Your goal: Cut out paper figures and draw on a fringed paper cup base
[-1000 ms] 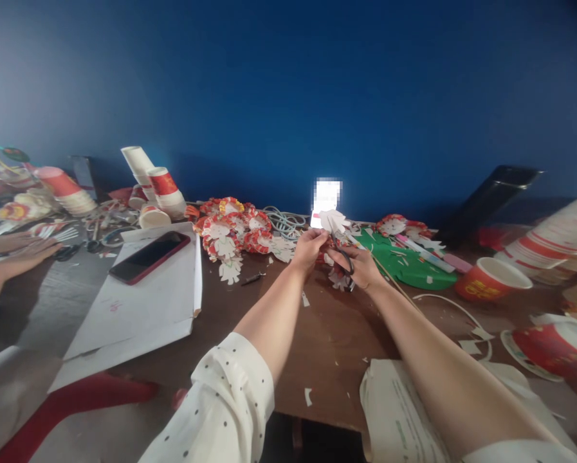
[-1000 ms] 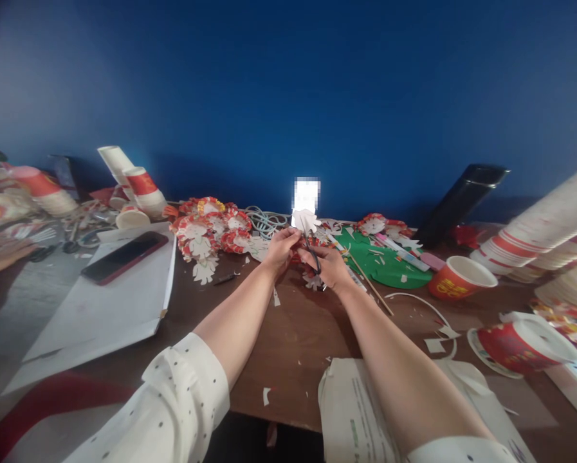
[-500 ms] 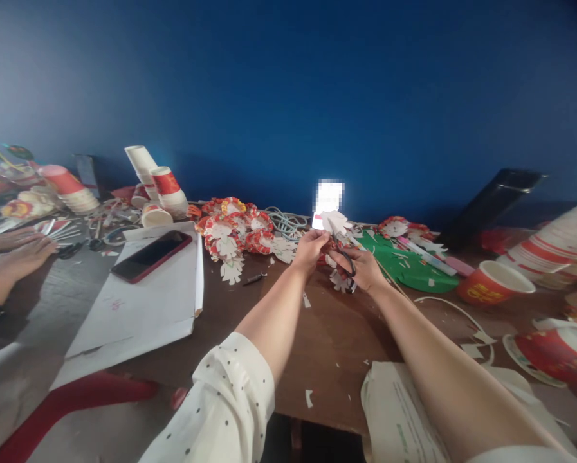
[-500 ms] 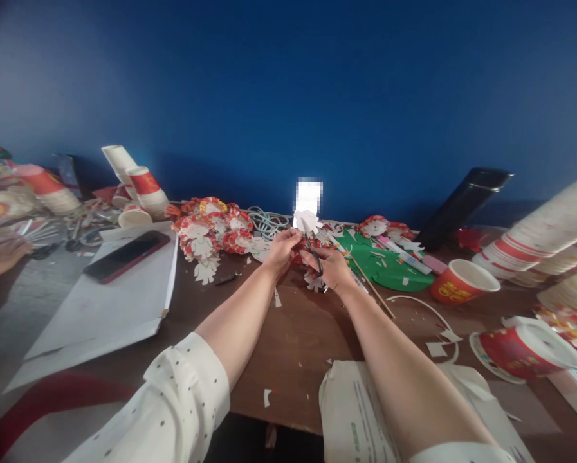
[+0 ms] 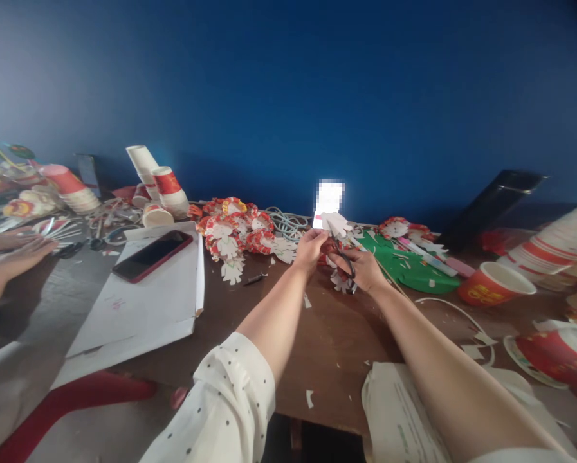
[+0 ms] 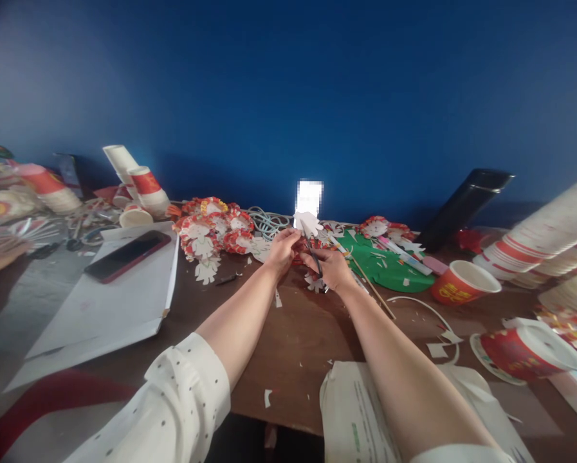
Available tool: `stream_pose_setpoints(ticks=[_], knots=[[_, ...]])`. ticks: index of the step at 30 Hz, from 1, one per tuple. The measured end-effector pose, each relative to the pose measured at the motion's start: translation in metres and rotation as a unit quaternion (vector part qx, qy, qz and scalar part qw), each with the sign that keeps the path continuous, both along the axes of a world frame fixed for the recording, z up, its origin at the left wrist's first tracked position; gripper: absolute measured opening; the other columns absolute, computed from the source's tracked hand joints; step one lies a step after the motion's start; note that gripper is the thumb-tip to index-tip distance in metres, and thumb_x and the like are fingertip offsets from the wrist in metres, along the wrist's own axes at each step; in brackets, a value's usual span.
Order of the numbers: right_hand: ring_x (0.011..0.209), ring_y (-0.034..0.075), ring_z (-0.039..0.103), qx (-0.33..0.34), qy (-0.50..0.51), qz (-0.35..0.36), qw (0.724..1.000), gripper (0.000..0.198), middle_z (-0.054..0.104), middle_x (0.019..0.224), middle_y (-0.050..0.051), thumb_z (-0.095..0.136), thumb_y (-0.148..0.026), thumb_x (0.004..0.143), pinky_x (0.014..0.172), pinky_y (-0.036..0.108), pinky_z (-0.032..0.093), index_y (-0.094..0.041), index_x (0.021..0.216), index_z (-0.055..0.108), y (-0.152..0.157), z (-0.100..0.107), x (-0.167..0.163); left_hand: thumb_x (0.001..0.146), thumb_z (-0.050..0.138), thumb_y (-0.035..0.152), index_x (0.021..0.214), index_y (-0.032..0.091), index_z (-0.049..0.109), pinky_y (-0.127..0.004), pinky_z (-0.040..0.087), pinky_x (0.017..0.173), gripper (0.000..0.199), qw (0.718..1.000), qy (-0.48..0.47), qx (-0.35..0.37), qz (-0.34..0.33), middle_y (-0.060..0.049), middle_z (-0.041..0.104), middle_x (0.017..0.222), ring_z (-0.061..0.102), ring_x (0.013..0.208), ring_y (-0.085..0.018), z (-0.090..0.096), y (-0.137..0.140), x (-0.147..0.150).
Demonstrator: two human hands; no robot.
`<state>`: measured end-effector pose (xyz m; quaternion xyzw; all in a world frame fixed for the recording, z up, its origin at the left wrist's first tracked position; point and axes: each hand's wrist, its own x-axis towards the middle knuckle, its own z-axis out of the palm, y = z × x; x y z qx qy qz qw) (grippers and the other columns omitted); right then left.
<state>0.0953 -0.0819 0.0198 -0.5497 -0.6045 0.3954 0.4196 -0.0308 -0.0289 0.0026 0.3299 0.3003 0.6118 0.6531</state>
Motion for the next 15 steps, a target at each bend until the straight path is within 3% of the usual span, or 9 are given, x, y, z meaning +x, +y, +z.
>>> stream_pose_setpoints(ticks=[7, 15], knots=[[0.04, 0.011, 0.05, -0.018, 0.008, 0.005, 1.0, 0.043, 0.057, 0.05, 0.001, 0.079, -0.056, 0.063, 0.039, 0.024, 0.038, -0.015, 0.077, 0.076, -0.002, 0.0, 0.002, 0.072, 0.077, 0.029, 0.066, 0.016, 0.054, -0.024, 0.042, 0.057, 0.027, 0.998, 0.043, 0.028, -0.034, 0.002, 0.058, 0.057, 0.054, 0.052, -0.01, -0.006, 0.007, -0.002], [0.038, 0.01, 0.049, -0.014, -0.008, 0.035, 0.999, 0.045, 0.056, 0.048, 0.001, 0.079, -0.06, 0.063, 0.038, 0.024, 0.039, -0.017, 0.059, 0.066, 0.0, 0.003, 0.01, 0.072, 0.077, 0.032, 0.067, 0.015, 0.056, -0.024, 0.044, 0.059, 0.027, 0.997, 0.055, 0.036, -0.051, 0.001, 0.059, 0.058, 0.056, 0.054, -0.01, -0.009, 0.008, -0.003]])
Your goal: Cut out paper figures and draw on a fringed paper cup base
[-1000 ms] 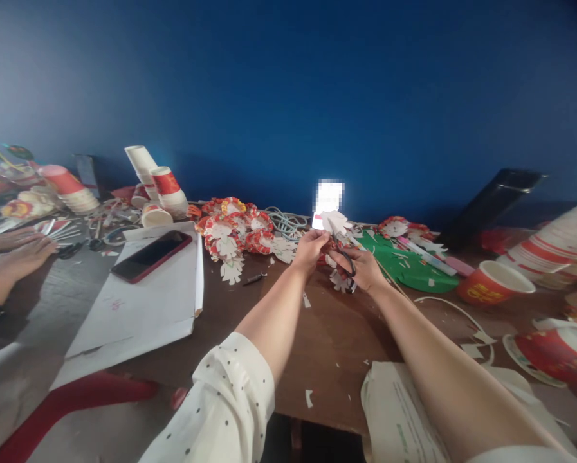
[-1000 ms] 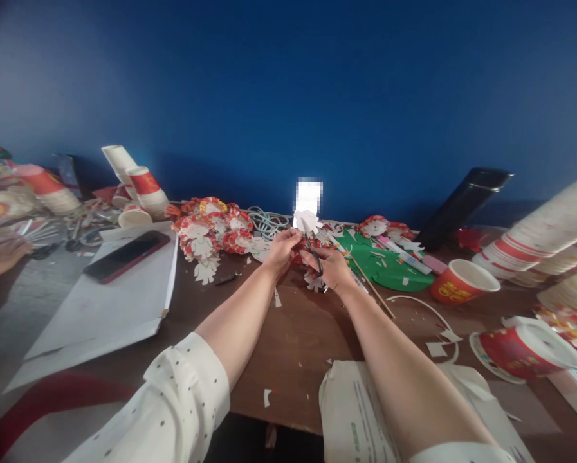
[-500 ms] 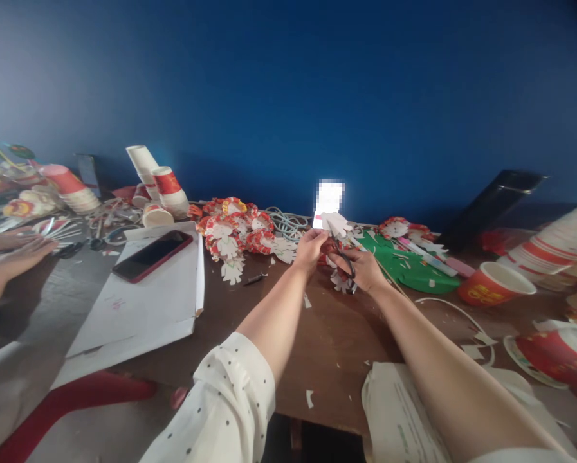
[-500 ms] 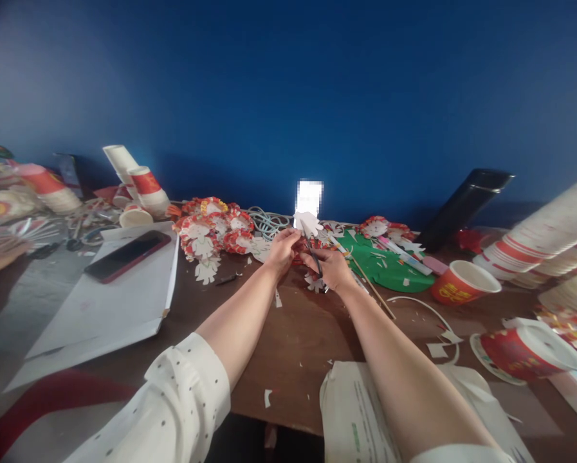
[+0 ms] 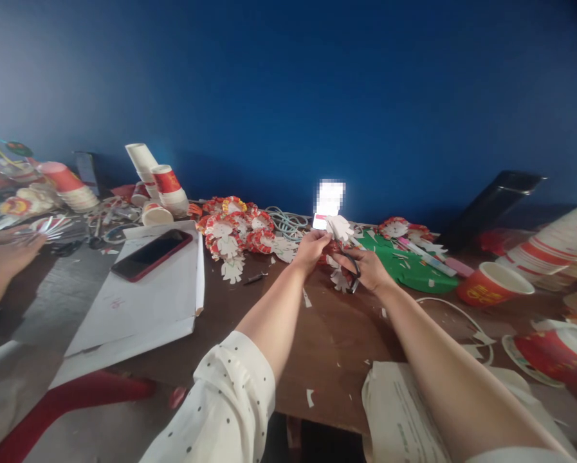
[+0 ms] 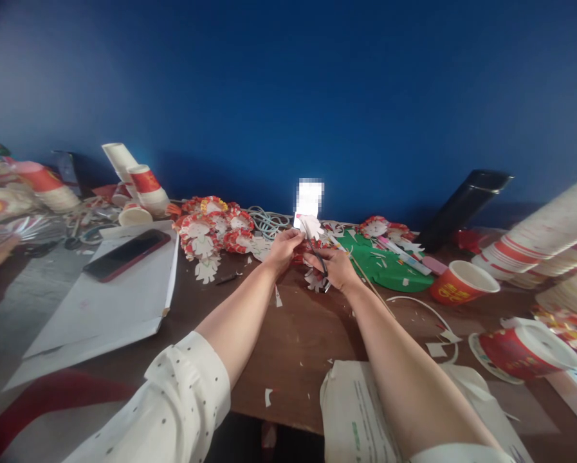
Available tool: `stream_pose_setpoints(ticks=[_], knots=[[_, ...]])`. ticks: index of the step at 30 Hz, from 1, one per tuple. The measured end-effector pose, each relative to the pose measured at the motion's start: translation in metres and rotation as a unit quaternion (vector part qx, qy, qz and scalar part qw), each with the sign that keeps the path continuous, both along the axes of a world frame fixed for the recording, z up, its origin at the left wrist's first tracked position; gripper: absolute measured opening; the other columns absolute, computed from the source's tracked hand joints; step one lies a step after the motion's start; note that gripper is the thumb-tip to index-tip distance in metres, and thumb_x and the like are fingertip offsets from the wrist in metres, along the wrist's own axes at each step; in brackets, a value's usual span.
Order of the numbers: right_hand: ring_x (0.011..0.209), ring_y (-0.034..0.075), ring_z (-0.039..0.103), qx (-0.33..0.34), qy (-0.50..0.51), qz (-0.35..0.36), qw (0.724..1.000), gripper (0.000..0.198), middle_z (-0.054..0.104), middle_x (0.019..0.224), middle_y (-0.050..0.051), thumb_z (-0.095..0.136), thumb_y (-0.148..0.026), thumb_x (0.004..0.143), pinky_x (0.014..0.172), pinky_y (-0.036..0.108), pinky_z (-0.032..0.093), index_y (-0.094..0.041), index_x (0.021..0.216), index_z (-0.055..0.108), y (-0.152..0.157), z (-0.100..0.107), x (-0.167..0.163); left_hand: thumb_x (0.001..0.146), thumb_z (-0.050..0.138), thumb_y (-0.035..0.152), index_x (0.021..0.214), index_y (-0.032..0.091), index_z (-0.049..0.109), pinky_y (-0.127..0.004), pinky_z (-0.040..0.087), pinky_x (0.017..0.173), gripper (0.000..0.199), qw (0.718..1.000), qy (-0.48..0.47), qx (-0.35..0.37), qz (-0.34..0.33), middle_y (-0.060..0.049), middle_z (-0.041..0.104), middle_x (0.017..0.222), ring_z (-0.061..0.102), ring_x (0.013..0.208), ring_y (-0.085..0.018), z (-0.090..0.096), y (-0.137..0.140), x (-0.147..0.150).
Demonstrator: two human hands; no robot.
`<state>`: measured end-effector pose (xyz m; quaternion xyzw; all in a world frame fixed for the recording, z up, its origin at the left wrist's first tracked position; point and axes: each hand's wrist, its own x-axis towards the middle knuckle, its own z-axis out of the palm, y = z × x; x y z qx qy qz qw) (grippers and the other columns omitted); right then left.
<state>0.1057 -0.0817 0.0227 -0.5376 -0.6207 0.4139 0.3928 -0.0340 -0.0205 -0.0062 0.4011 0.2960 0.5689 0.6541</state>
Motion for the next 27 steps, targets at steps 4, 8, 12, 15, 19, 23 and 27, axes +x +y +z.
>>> stream_pose_setpoints(ticks=[4, 8, 12, 15, 19, 23, 27], knots=[[0.038, 0.01, 0.049, -0.002, -0.004, 0.003, 1.0, 0.045, 0.055, 0.048, 0.001, 0.078, -0.06, 0.064, 0.038, 0.024, 0.039, -0.016, 0.064, 0.069, 0.003, -0.004, 0.005, 0.071, 0.078, 0.032, 0.068, 0.015, 0.057, -0.024, 0.045, 0.059, 0.027, 1.0, 0.008, 0.005, 0.0, 0.001, 0.06, 0.06, 0.057, 0.056, -0.011, -0.006, 0.004, 0.0], [0.039, 0.011, 0.049, -0.011, -0.002, -0.012, 1.0, 0.043, 0.054, 0.049, 0.0, 0.079, -0.058, 0.065, 0.037, 0.024, 0.039, -0.016, 0.071, 0.072, 0.006, -0.01, 0.008, 0.071, 0.078, 0.032, 0.067, 0.015, 0.058, -0.023, 0.044, 0.059, 0.027, 1.0, 0.018, 0.012, 0.009, 0.001, 0.06, 0.059, 0.055, 0.055, -0.01, -0.009, 0.007, 0.001], [0.039, 0.011, 0.047, -0.01, -0.003, -0.017, 1.0, 0.042, 0.054, 0.049, -0.001, 0.079, -0.057, 0.065, 0.037, 0.025, 0.038, -0.017, 0.076, 0.075, 0.007, -0.011, 0.008, 0.071, 0.078, 0.035, 0.068, 0.015, 0.057, -0.023, 0.044, 0.059, 0.029, 1.0, 0.024, 0.006, -0.001, 0.0, 0.06, 0.06, 0.056, 0.056, -0.011, -0.01, 0.008, 0.001], [0.039, 0.012, 0.047, -0.006, -0.007, -0.017, 1.0, 0.041, 0.054, 0.048, 0.0, 0.078, -0.058, 0.066, 0.037, 0.026, 0.038, -0.018, 0.075, 0.075, 0.007, -0.011, 0.007, 0.071, 0.078, 0.037, 0.068, 0.016, 0.057, -0.023, 0.044, 0.058, 0.03, 1.0, 0.02, 0.008, -0.007, 0.0, 0.06, 0.06, 0.056, 0.056, -0.011, -0.011, 0.009, 0.002], [0.038, 0.012, 0.048, -0.002, -0.006, -0.018, 1.0, 0.041, 0.054, 0.048, 0.0, 0.079, -0.058, 0.064, 0.037, 0.025, 0.037, -0.017, 0.071, 0.073, 0.008, -0.011, 0.006, 0.07, 0.077, 0.036, 0.069, 0.016, 0.057, -0.024, 0.045, 0.058, 0.028, 1.0, 0.009, 0.008, -0.01, 0.0, 0.06, 0.061, 0.056, 0.056, -0.011, -0.012, 0.01, 0.003], [0.038, 0.011, 0.048, -0.001, 0.0, -0.018, 1.0, 0.043, 0.054, 0.047, 0.0, 0.079, -0.059, 0.064, 0.036, 0.025, 0.037, -0.017, 0.072, 0.073, 0.01, -0.015, 0.007, 0.069, 0.078, 0.034, 0.069, 0.015, 0.057, -0.024, 0.046, 0.06, 0.029, 1.0, 0.003, -0.006, -0.005, 0.001, 0.06, 0.061, 0.056, 0.057, -0.01, -0.009, 0.007, 0.003], [0.038, 0.011, 0.048, 0.004, -0.005, -0.013, 1.0, 0.043, 0.055, 0.048, 0.0, 0.078, -0.059, 0.065, 0.037, 0.025, 0.038, -0.017, 0.072, 0.074, 0.01, -0.016, 0.008, 0.068, 0.078, 0.033, 0.067, 0.016, 0.055, -0.024, 0.046, 0.058, 0.029, 1.0, -0.009, -0.017, -0.012, 0.001, 0.059, 0.059, 0.056, 0.055, -0.01, -0.001, 0.001, 0.002]])
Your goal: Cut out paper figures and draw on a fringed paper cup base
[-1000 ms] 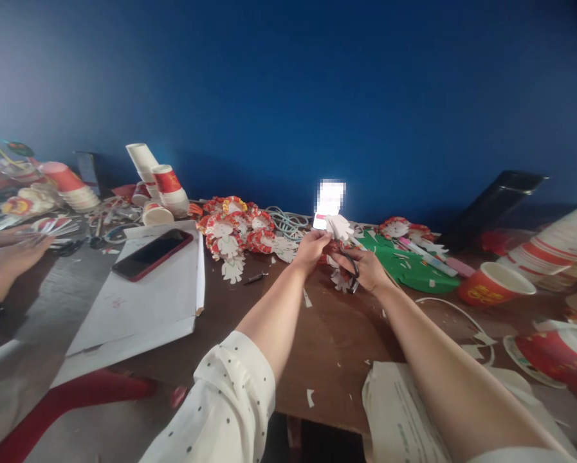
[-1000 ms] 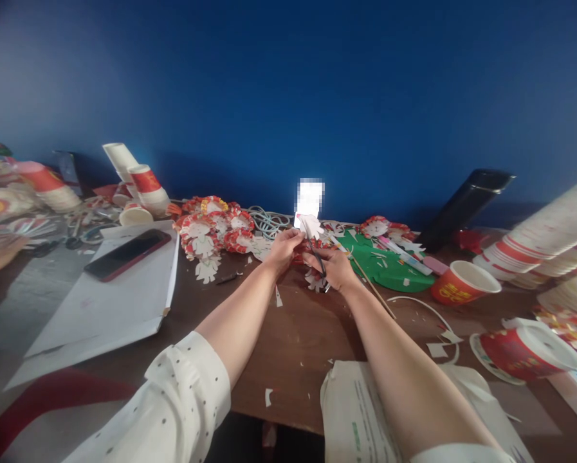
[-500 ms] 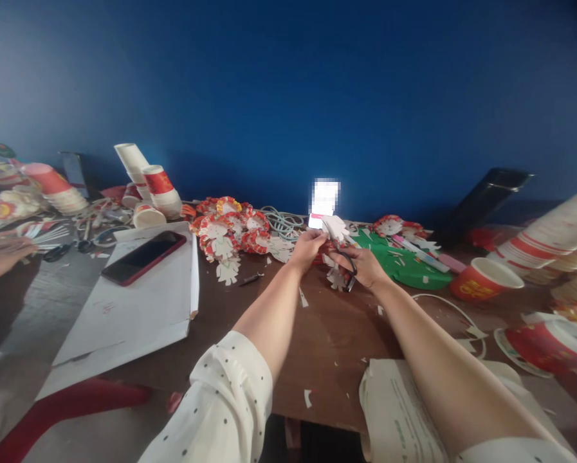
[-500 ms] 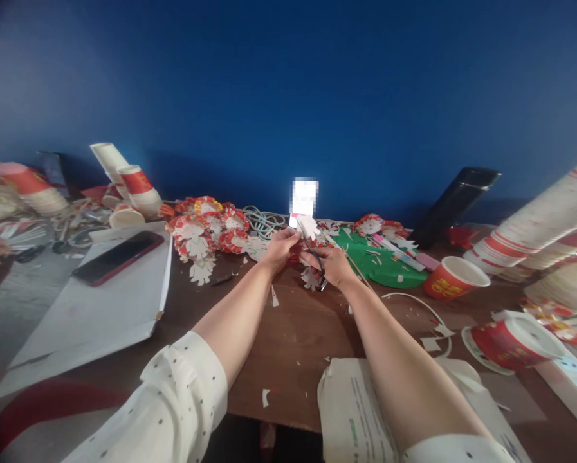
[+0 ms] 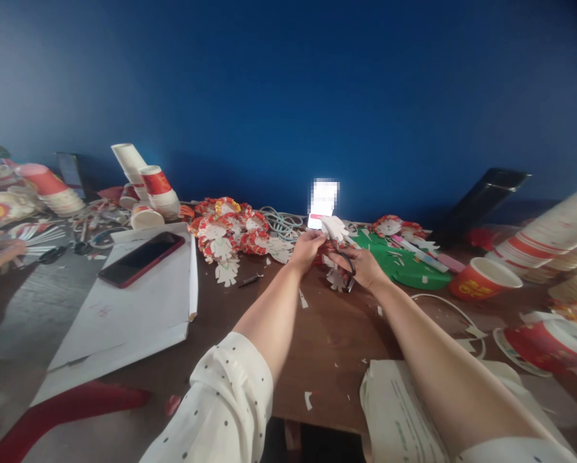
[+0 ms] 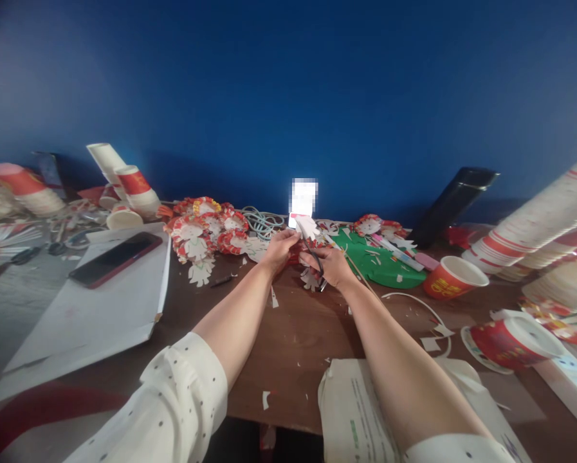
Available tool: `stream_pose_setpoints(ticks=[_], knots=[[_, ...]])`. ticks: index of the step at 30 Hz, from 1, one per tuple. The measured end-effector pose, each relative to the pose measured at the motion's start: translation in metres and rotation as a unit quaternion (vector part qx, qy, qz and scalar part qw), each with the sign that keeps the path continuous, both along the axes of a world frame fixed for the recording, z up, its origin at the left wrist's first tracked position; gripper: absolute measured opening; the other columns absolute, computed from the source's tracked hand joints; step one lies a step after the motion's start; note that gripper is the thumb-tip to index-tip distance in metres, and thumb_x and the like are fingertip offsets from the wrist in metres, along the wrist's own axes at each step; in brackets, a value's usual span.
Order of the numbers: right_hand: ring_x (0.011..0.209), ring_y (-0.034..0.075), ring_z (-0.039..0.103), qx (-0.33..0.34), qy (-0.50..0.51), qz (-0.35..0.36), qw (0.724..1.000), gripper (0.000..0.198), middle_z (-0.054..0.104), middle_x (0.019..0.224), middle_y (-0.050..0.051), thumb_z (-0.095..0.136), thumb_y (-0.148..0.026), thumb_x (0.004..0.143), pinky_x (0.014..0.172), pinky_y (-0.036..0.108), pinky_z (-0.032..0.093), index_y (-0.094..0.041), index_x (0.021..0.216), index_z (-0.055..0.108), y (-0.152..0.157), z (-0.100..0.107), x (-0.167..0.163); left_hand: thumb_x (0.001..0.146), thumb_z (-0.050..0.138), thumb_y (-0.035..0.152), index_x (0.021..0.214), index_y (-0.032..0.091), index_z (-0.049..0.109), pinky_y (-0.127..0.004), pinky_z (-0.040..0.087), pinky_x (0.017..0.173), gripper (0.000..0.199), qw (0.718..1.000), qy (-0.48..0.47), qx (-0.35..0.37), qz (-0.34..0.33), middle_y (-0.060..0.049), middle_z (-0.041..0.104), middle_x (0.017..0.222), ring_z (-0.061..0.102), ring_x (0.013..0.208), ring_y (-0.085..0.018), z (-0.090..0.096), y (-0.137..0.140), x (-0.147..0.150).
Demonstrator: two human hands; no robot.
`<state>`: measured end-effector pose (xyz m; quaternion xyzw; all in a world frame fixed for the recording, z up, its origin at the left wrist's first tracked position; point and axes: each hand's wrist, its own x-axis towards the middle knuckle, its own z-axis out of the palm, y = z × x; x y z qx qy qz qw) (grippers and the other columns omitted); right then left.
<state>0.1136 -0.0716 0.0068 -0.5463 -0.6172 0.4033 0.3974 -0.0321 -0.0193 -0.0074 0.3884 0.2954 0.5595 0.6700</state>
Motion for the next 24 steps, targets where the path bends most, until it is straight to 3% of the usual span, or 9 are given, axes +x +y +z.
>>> stream_pose_setpoints(ticks=[13, 24], knots=[[0.038, 0.011, 0.048, -0.01, 0.005, 0.003, 1.0, 0.044, 0.055, 0.048, 0.0, 0.079, -0.06, 0.064, 0.036, 0.025, 0.039, -0.017, 0.071, 0.073, -0.001, 0.001, -0.001, 0.071, 0.075, 0.03, 0.069, 0.016, 0.054, -0.024, 0.045, 0.059, 0.026, 1.0, 0.001, 0.003, 0.016, 0.002, 0.059, 0.059, 0.055, 0.056, -0.01, -0.001, 0.001, 0.0], [0.039, 0.011, 0.049, -0.015, 0.012, 0.001, 1.0, 0.047, 0.056, 0.049, 0.001, 0.08, -0.062, 0.061, 0.038, 0.025, 0.039, -0.018, 0.06, 0.065, -0.006, 0.011, -0.004, 0.067, 0.078, 0.033, 0.07, 0.015, 0.055, -0.024, 0.045, 0.06, 0.029, 0.999, 0.014, 0.027, -0.036, 0.0, 0.063, 0.061, 0.059, 0.058, -0.011, -0.003, 0.002, -0.002]])
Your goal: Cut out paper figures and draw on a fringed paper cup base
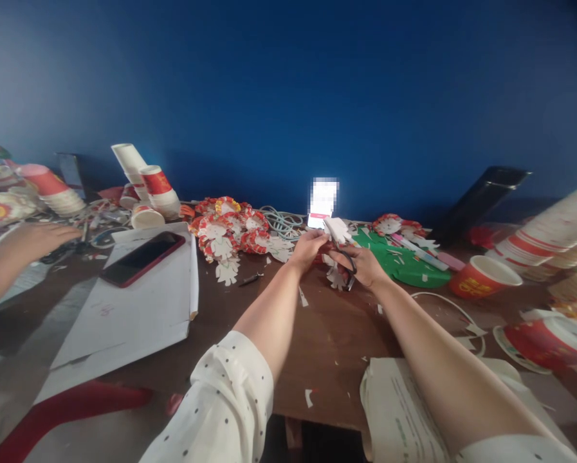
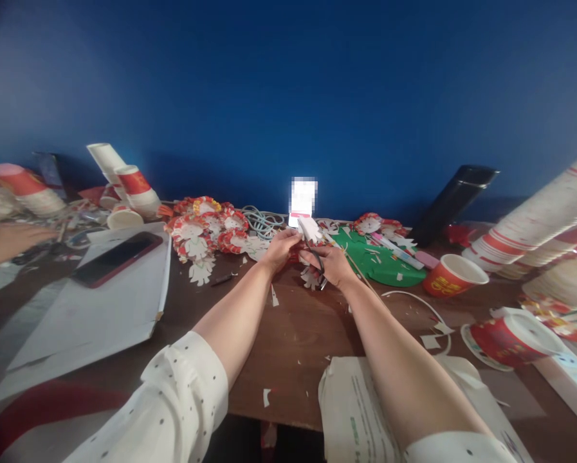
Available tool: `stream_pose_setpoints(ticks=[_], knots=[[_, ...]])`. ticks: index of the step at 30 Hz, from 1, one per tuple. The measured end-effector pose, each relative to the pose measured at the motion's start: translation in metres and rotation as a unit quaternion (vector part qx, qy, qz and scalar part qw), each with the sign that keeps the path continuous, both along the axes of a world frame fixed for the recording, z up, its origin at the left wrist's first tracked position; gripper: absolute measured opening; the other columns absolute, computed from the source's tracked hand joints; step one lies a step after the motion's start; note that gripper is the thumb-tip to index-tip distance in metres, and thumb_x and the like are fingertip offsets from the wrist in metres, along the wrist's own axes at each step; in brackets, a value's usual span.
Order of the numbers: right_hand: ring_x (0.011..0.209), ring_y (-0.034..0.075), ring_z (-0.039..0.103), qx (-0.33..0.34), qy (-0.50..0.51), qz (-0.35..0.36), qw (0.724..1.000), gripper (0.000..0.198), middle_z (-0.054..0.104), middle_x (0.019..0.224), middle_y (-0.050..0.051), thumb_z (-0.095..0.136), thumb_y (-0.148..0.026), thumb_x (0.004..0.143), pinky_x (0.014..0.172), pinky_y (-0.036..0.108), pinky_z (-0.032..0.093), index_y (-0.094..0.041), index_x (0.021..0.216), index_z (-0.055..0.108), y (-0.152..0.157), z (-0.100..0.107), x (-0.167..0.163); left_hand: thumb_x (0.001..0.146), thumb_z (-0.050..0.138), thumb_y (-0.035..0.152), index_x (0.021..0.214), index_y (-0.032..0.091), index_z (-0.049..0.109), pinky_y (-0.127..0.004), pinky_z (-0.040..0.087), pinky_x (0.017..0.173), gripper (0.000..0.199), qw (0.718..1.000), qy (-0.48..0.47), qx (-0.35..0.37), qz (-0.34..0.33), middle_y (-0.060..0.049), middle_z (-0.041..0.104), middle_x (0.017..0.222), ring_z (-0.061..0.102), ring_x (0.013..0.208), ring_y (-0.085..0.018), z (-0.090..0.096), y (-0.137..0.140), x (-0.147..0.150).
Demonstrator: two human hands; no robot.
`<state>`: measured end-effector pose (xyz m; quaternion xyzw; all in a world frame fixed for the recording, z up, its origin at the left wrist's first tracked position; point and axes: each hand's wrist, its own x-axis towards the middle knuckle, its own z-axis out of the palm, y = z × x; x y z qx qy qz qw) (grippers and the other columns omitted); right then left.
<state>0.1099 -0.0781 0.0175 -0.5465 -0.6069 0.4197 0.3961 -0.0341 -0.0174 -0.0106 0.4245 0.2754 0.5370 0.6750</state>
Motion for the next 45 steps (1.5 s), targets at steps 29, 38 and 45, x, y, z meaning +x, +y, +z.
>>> stream_pose_setpoints(ticks=[29, 38, 45], knots=[[0.04, 0.011, 0.049, 0.004, -0.004, -0.015, 1.0, 0.046, 0.056, 0.051, 0.0, 0.079, -0.061, 0.063, 0.038, 0.024, 0.04, -0.016, 0.068, 0.07, 0.0028, -0.0039, 0.0025, 0.071, 0.076, 0.028, 0.071, 0.016, 0.055, -0.023, 0.045, 0.062, 0.024, 0.999, -0.003, -0.028, 0.023, 0.002, 0.059, 0.061, 0.058, 0.058, -0.011, 0.0089, -0.0063, 0.0001], [0.042, 0.011, 0.051, 0.002, 0.014, -0.001, 1.0, 0.048, 0.058, 0.052, 0.002, 0.078, -0.063, 0.063, 0.04, 0.024, 0.039, -0.017, 0.062, 0.065, -0.0028, 0.0014, -0.0026, 0.069, 0.077, 0.028, 0.07, 0.016, 0.055, -0.023, 0.045, 0.062, 0.025, 1.0, -0.002, -0.013, 0.01, 0.002, 0.059, 0.059, 0.059, 0.059, -0.011, 0.0057, -0.0034, 0.0001], [0.042, 0.01, 0.049, 0.007, 0.023, -0.008, 1.0, 0.05, 0.057, 0.051, 0.001, 0.078, -0.065, 0.063, 0.04, 0.024, 0.039, -0.017, 0.061, 0.064, -0.002, 0.0006, -0.0017, 0.069, 0.076, 0.029, 0.072, 0.015, 0.057, -0.024, 0.047, 0.063, 0.024, 1.0, -0.004, -0.004, 0.005, 0.002, 0.059, 0.06, 0.059, 0.06, -0.011, 0.0054, -0.0039, -0.0003]])
